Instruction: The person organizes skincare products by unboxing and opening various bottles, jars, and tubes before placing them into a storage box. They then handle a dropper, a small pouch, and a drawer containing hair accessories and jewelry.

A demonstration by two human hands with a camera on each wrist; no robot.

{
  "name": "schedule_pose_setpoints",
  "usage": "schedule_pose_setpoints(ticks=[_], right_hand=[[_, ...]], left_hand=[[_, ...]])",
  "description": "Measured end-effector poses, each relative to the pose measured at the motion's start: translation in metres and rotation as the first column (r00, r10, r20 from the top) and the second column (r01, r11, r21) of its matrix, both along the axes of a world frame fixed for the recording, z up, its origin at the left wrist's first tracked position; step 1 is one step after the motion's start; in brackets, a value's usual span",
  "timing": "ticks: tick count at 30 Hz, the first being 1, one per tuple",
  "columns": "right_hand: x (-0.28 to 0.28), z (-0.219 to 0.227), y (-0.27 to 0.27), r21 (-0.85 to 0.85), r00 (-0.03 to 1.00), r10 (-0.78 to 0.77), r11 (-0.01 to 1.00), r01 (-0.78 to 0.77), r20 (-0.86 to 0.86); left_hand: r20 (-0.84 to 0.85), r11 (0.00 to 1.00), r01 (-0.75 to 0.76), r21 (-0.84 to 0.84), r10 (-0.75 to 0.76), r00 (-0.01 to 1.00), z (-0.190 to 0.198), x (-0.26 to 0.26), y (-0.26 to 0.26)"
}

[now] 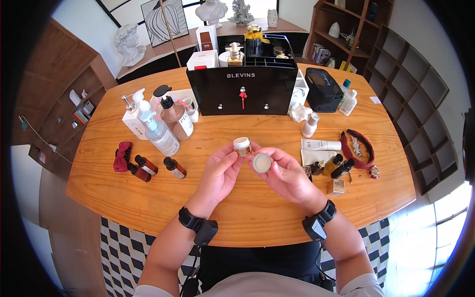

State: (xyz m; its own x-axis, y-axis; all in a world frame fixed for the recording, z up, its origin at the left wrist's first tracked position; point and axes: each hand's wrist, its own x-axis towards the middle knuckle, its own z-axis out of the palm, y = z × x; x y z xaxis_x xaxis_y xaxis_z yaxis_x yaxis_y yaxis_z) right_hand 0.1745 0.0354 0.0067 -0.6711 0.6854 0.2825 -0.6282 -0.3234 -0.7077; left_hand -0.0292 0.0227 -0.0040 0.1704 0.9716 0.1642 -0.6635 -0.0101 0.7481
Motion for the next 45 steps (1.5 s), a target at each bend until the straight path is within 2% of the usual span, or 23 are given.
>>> schedule_pose_setpoints(ticks=[2, 8, 17, 20, 24, 27, 28, 30, 33, 34, 36, 39, 42, 45], right_hand=[[-0.001, 0.001, 0.0, 0.0, 1.0, -0.007, 1.0, 0.007, 0.007], [0.0, 0.0, 0.0, -0.007, 1.0, 0.01, 1.0, -0.009, 0.016], [-0.002, 0.004, -0.002, 0.023, 1.0, -0.006, 1.0, 0.006, -0.004], [-0.001, 0.006, -0.002, 0.029, 1.0, -0.009, 1.0, 0.009, 0.0], [-0.003, 0.004, -0.001, 0.053, 1.0, -0.023, 0.998, 0.023, -0.002], [-0.001, 0.008, -0.002, 0.013, 0.994, -0.106, 0.994, 0.106, 0.02], [0.0, 0.007, 0.0, 0.034, 0.981, -0.18, 0.984, 0.177, 0.076], [0.002, 0.002, 0.003, 0.088, 0.929, -0.323, 0.946, 0.312, 0.181], [-0.004, 0.003, 0.002, 0.307, 0.77, -0.552, 0.829, 0.468, 0.318], [-0.005, 0.003, 0.002, 0.409, 0.717, -0.611, 0.78, 0.474, 0.335], [-0.005, 0.006, 0.0, 0.6, 0.597, -0.725, 0.659, 0.454, 0.344], [-0.003, 0.016, -0.003, 0.791, 0.524, -0.81, 0.492, 0.364, 0.263], [-0.001, 0.021, -0.003, 0.846, 0.525, -0.81, 0.453, 0.28, 0.26], [-0.001, 0.021, -0.003, 0.848, 0.539, -0.795, 0.468, 0.249, 0.281]], left_hand=[[-0.062, 1.0, -0.029, 0.012, 0.029, 0.998, -0.001, 0.002, 0.0], [-0.063, 1.0, -0.016, 0.02, 0.017, 0.998, 0.003, 0.002, -0.001], [0.069, 0.999, 0.015, 0.051, -0.018, 0.997, 0.012, 0.001, -0.005], [0.103, 0.999, 0.03, 0.025, -0.032, 0.994, 0.004, -0.002, -0.002], [0.209, 0.993, 0.013, -0.116, 0.011, 0.978, -0.007, -0.005, 0.0], [0.279, 0.983, 0.028, -0.179, 0.024, 0.96, -0.008, -0.005, -0.002], [0.282, 0.979, 0.032, -0.203, 0.027, 0.959, -0.008, -0.006, -0.002], [0.252, 0.975, 0.039, -0.22, 0.018, 0.967, -0.007, -0.006, -0.003], [0.148, 0.981, 0.049, -0.188, -0.021, 0.989, -0.005, -0.004, -0.003], [0.106, 0.984, 0.055, -0.17, -0.037, 0.994, -0.006, -0.004, -0.003], [0.038, 0.986, 0.056, -0.157, -0.051, 0.998, -0.006, -0.003, -0.003], [-0.021, 0.984, 0.042, -0.176, -0.046, 0.999, -0.005, -0.001, -0.003], [-0.031, 0.973, 0.057, -0.223, -0.066, 0.997, -0.004, -0.003, -0.003], [-0.032, 0.959, 0.077, -0.274, -0.089, 0.995, -0.007, -0.005, -0.001]])
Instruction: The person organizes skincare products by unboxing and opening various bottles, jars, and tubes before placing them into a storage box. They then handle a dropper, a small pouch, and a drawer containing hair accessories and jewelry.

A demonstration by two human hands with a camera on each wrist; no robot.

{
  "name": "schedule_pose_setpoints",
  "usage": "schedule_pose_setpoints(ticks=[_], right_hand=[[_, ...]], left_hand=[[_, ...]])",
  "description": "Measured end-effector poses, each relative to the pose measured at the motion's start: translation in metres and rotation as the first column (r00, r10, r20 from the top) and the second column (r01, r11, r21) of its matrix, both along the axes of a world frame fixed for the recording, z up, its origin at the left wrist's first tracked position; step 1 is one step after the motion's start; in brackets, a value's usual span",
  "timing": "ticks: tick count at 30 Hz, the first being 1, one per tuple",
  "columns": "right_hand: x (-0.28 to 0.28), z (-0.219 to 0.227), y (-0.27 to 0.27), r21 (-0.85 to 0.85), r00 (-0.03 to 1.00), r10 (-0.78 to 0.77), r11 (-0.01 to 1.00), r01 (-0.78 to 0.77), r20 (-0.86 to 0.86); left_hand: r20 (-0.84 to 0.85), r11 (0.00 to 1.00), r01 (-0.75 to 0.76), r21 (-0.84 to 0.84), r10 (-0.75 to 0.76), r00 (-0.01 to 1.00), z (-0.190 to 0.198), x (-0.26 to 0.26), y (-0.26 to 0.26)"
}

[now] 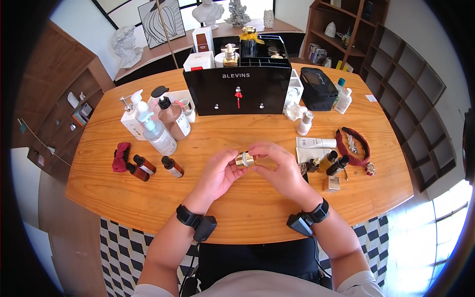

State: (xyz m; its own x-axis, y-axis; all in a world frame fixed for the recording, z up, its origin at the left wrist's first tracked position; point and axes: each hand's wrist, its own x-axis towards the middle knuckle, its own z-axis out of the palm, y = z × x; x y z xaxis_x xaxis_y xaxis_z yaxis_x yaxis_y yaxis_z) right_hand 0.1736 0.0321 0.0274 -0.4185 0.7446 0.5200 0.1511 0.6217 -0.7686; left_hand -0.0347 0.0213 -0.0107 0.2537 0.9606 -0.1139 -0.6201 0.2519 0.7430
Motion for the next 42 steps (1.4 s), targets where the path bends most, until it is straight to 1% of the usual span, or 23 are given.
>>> schedule_pose_setpoints(ticks=[3, 6, 11, 14, 23, 27, 29, 32, 35, 39, 42], right_hand=[[0.001, 0.001, 0.001, 0.087, 0.999, -0.003, 0.996, -0.001, 0.04], [0.001, -0.003, 0.003, 0.13, 0.998, -0.001, 0.992, -0.007, 0.062], [0.0, -0.002, 0.001, 0.167, 0.995, -0.008, 0.986, -0.01, 0.102], [0.001, -0.003, 0.002, 0.171, 0.991, -0.012, 0.985, -0.01, 0.131], [0.002, -0.004, 0.003, 0.194, 0.988, -0.005, 0.981, -0.026, 0.158], [0.003, -0.001, 0.002, 0.214, 0.987, -0.022, 0.977, -0.014, 0.162], [0.003, -0.001, 0.0, 0.167, 0.988, -0.026, 0.986, 0.0, 0.153], [0.002, -0.001, -0.001, 0.137, 0.988, -0.046, 0.99, 0.025, 0.15], [0.002, -0.003, 0.0, 0.092, 0.99, -0.062, 0.994, 0.051, 0.129], [0.002, -0.008, 0.004, 0.05, 0.99, -0.082, 0.996, 0.076, 0.116], [0.001, -0.006, 0.002, -0.029, 0.99, -0.114, 0.993, 0.117, 0.083]], left_hand=[[-0.012, 0.999, 0.008, -0.039, -0.008, 1.0, 0.001, -0.001, 0.0], [-0.018, 0.996, 0.021, -0.084, -0.023, 1.0, 0.001, -0.002, 0.001], [-0.046, 0.985, 0.019, -0.171, -0.027, 0.999, 0.0, -0.004, 0.003], [-0.024, 0.984, 0.053, -0.172, -0.058, 0.998, -0.003, -0.007, 0.005], [-0.029, 0.973, 0.072, -0.221, -0.08, 0.996, -0.003, -0.009, 0.006], [-0.037, 0.982, 0.07, -0.177, -0.078, 0.996, -0.003, -0.009, 0.006], [-0.047, 0.988, 0.045, -0.149, -0.052, 0.998, -0.002, -0.007, 0.005], [-0.066, 0.997, 0.068, -0.025, -0.07, 0.995, -0.002, -0.008, 0.006], [-0.061, 0.997, 0.061, 0.044, -0.059, 0.996, -0.009, -0.008, 0.009], [-0.046, 0.993, 0.041, 0.112, -0.036, 0.998, -0.008, -0.007, 0.005], [-0.041, 0.987, 0.034, 0.155, -0.027, 0.999, -0.009, -0.005, 0.005]])
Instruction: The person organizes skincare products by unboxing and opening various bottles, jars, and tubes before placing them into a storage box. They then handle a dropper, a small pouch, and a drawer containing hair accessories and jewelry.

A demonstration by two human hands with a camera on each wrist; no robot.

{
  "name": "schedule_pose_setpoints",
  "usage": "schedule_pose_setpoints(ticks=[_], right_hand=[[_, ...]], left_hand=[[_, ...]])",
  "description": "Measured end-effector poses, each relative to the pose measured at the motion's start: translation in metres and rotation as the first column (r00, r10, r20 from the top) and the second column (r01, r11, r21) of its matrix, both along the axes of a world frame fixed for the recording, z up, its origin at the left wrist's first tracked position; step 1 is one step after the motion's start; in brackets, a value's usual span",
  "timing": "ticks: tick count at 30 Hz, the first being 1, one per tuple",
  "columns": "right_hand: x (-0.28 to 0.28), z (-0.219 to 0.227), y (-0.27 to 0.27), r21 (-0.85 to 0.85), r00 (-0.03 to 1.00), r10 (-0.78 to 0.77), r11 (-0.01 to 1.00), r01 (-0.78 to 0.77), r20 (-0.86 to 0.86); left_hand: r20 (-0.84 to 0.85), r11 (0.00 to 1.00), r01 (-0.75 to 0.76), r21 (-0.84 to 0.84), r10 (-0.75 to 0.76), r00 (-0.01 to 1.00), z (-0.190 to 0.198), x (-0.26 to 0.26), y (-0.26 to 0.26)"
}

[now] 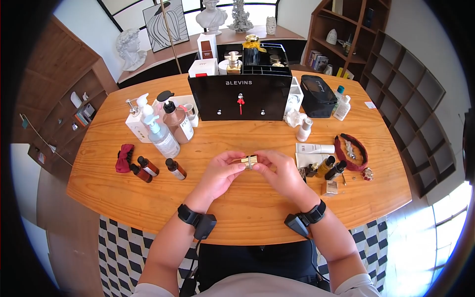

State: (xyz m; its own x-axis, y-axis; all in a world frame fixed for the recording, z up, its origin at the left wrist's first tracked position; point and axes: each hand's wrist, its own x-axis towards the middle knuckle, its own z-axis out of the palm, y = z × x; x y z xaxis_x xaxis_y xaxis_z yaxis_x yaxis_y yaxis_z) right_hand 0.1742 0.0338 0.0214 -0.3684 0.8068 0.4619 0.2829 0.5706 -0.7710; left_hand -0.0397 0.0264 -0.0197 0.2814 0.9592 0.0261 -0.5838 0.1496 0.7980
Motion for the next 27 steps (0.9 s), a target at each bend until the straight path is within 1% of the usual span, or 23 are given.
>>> schedule_pose_setpoints(ticks=[3, 6, 9, 12, 14, 16, 18, 19, 20, 21, 24, 26, 27], right_hand=[[0.001, 0.006, -0.003, -0.139, 0.994, -0.059, 0.988, 0.072, 0.091], [0.006, 0.0, 0.0, -0.037, 0.952, -0.15, 0.986, 0.165, 0.266], [0.01, -0.014, 0.006, -0.023, 0.959, -0.119, 0.991, 0.129, 0.256], [0.006, 0.002, 0.0, -0.065, 0.983, -0.146, 0.986, 0.153, 0.108], [-0.011, 0.002, 0.0, 0.091, 0.986, -0.087, 0.991, 0.101, -0.142], [-0.013, 0.002, 0.002, 0.186, 0.983, 0.013, 0.982, 0.021, -0.181], [0.0, 0.002, 0.006, 0.198, 0.992, 0.122, 0.973, -0.116, -0.021], [0.002, 0.003, 0.005, 0.056, 0.996, 0.077, 0.995, -0.08, 0.054], [0.004, 0.006, 0.002, -0.084, 0.99, 0.042, 0.996, -0.031, 0.134], [0.005, 0.007, 0.0, -0.219, 0.976, 0.019, 0.975, 0.03, 0.217], [0.005, 0.005, 0.0, -0.191, 0.969, -0.067, 0.975, 0.115, 0.238], [-0.002, 0.004, -0.003, -0.005, 0.998, -0.013, 1.0, 0.013, 0.063], [-0.004, 0.006, -0.002, 0.102, 0.999, 0.028, 0.995, -0.026, -0.02]], left_hand=[[-0.015, 0.999, 0.01, 0.037, -0.01, 1.0, 0.002, 0.001, -0.002], [-0.043, 0.998, 0.03, 0.052, -0.028, 0.999, 0.002, 0.002, -0.003], [-0.033, 0.999, 0.021, 0.036, -0.02, 0.999, 0.0, 0.003, -0.003], [-0.001, 0.999, -0.028, -0.018, 0.028, 1.0, 0.002, 0.003, -0.002], [0.011, 0.995, -0.061, -0.073, 0.062, 0.998, 0.008, 0.003, -0.001], [0.004, 0.995, -0.043, -0.086, 0.043, 0.999, 0.006, 0.002, 0.001], [-0.018, 0.996, -0.032, -0.079, 0.031, 0.999, 0.003, 0.002, 0.001], [-0.036, 0.997, -0.032, -0.066, 0.029, 0.999, 0.001, 0.002, 0.001], [-0.054, 0.998, -0.031, -0.052, 0.028, 0.998, 0.001, 0.003, 0.0], [-0.051, 0.998, -0.032, -0.056, 0.029, 0.998, 0.0, 0.003, 0.0], [-0.036, 0.997, -0.033, -0.069, 0.03, 0.999, 0.001, 0.004, 0.0], [-0.011, 0.996, -0.03, -0.078, 0.029, 1.0, 0.002, 0.003, 0.001], [-0.02, 0.996, -0.033, -0.077, 0.031, 0.999, 0.003, 0.002, 0.001]])
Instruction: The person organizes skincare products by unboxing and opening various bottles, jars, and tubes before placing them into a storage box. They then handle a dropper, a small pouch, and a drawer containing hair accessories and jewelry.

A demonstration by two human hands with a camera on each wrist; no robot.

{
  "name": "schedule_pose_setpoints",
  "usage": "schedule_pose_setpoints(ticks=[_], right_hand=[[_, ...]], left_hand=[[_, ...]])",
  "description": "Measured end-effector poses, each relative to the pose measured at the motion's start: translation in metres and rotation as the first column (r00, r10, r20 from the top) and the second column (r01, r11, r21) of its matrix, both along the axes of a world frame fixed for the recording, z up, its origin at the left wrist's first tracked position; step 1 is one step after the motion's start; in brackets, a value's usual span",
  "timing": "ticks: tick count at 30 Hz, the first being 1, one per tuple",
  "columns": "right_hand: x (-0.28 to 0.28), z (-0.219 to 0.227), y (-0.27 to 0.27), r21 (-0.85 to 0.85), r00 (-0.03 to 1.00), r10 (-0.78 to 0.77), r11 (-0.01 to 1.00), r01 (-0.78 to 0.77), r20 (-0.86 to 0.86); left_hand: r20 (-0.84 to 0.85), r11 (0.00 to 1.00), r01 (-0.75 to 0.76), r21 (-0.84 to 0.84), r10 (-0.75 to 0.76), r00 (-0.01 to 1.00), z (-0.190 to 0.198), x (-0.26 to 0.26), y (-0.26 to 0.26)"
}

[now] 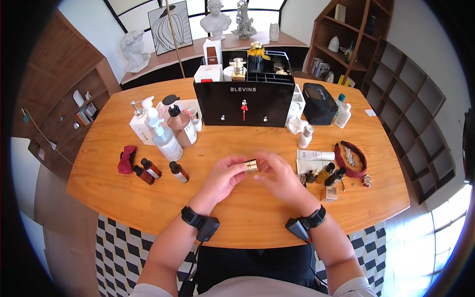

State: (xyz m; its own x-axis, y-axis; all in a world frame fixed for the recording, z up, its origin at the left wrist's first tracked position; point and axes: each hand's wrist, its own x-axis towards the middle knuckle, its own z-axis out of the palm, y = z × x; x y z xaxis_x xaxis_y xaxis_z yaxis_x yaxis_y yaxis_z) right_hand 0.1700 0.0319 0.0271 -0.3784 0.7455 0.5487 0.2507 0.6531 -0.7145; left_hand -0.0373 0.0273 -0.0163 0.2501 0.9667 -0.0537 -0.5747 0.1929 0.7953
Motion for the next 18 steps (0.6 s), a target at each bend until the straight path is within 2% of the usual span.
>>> schedule_pose_setpoints(ticks=[3, 7, 9, 14, 18], right_hand=[[0.005, -0.011, 0.006, -0.049, 0.998, 0.009, 0.999, -0.006, 0.056], [0.004, -0.011, 0.003, -0.296, 0.981, -0.076, 0.947, 0.126, 0.176], [0.003, -0.007, 0.001, -0.299, 0.98, -0.097, 0.943, 0.145, 0.171], [-0.002, -0.014, 0.0, -0.311, 0.994, -0.099, 0.945, 0.107, 0.041], [-0.002, -0.017, -0.001, -0.213, 0.993, -0.105, 0.97, 0.115, 0.059]], left_hand=[[-0.017, 0.999, 0.005, 0.043, -0.004, 1.0, -0.004, 0.002, -0.002], [-0.085, 0.991, -0.003, 0.135, 0.014, 0.996, -0.008, 0.005, -0.003], [-0.168, 0.98, -0.024, 0.198, 0.058, 0.984, -0.01, 0.008, -0.005], [-0.154, 0.973, -0.05, 0.224, 0.086, 0.984, -0.004, 0.009, -0.006], [-0.13, 0.969, -0.042, 0.243, 0.076, 0.989, -0.001, 0.012, -0.008]])
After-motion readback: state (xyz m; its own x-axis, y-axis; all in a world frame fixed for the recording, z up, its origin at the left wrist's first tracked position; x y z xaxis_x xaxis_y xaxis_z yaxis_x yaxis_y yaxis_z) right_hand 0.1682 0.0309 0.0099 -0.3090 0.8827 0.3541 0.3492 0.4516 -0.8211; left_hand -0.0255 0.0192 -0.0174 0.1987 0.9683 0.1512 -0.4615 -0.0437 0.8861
